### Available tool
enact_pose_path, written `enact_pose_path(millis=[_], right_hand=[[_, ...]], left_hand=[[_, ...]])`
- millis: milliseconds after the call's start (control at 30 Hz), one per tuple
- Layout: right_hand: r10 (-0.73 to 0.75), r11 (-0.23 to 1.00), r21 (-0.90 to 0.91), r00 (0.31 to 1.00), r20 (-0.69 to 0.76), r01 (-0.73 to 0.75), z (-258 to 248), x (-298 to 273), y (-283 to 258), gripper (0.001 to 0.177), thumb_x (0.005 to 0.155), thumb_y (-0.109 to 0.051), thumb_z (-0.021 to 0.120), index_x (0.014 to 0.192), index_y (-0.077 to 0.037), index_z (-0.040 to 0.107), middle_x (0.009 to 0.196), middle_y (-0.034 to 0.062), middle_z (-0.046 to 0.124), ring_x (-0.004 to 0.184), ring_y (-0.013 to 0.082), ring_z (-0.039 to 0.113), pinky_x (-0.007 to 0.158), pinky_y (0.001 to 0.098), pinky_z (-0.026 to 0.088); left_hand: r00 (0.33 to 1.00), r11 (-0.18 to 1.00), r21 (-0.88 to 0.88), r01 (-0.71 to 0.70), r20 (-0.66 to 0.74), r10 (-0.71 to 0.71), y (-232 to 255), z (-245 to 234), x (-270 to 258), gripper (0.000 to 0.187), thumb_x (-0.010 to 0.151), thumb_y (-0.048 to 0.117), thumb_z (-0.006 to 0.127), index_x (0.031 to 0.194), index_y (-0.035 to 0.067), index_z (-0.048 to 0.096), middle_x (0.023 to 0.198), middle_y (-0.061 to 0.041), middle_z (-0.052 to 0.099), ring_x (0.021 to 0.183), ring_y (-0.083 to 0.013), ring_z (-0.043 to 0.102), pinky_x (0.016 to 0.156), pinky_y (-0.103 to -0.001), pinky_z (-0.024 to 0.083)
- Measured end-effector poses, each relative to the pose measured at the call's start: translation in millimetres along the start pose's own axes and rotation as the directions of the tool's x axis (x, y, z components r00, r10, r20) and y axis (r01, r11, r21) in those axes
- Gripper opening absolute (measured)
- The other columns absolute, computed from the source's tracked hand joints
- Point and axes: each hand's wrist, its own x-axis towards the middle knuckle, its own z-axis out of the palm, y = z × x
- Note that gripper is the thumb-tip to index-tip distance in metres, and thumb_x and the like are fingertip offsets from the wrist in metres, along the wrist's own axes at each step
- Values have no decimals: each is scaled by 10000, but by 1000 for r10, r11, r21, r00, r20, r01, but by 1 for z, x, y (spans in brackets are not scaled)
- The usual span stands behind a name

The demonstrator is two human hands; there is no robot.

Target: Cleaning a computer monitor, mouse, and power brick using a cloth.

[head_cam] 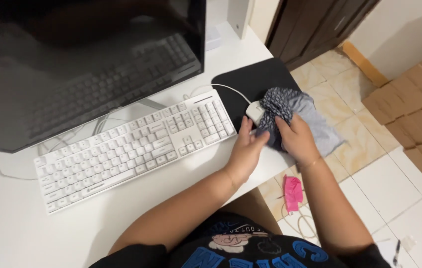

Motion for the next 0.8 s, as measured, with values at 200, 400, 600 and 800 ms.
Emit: enact_pose_path(millis=[200,400,600,800], right_hand=[[138,812,584,969,-207,10,22,-42,-13,225,1058,-134,558,1210,-1,657,1041,142,706,960,201,681,872,384,572],[-339,912,138,901,-271,385,39,-81,-17,147,839,-13,756,971,25,704,907,209,679,906,319,652,837,446,510],[-520,827,174,845,-125,535,58,-76,-74,122,847,-1,679,963,20,713,941,197,688,946,381,658,885,483,511],[-260,828,449,939,-225,336,33,-22,-50,216,918,-17,550,1121,-50,616,1009,110,643,942,204,612,883,335,492]], left_hand=[[977,974,-164,156,-117,-176,29,6,-5,701,1043,363,504,1578,13,216,1579,-240,319,1462,-354,350,1164,-454,362],[971,953,-223,205,-74,-226,75,-16,-26,735,973,552,533,1492,66,343,1509,-229,359,1441,-351,313,1171,-517,277],[977,965,161,207,-84,-196,97,-42,-45,785,902,679,505,1419,93,576,1501,-198,515,1455,-319,412,1194,-441,296],[985,967,-194,164,-28,-173,86,-95,-45,772,986,577,404,1454,-36,442,1361,-217,501,1210,-281,459,1007,-404,381]])
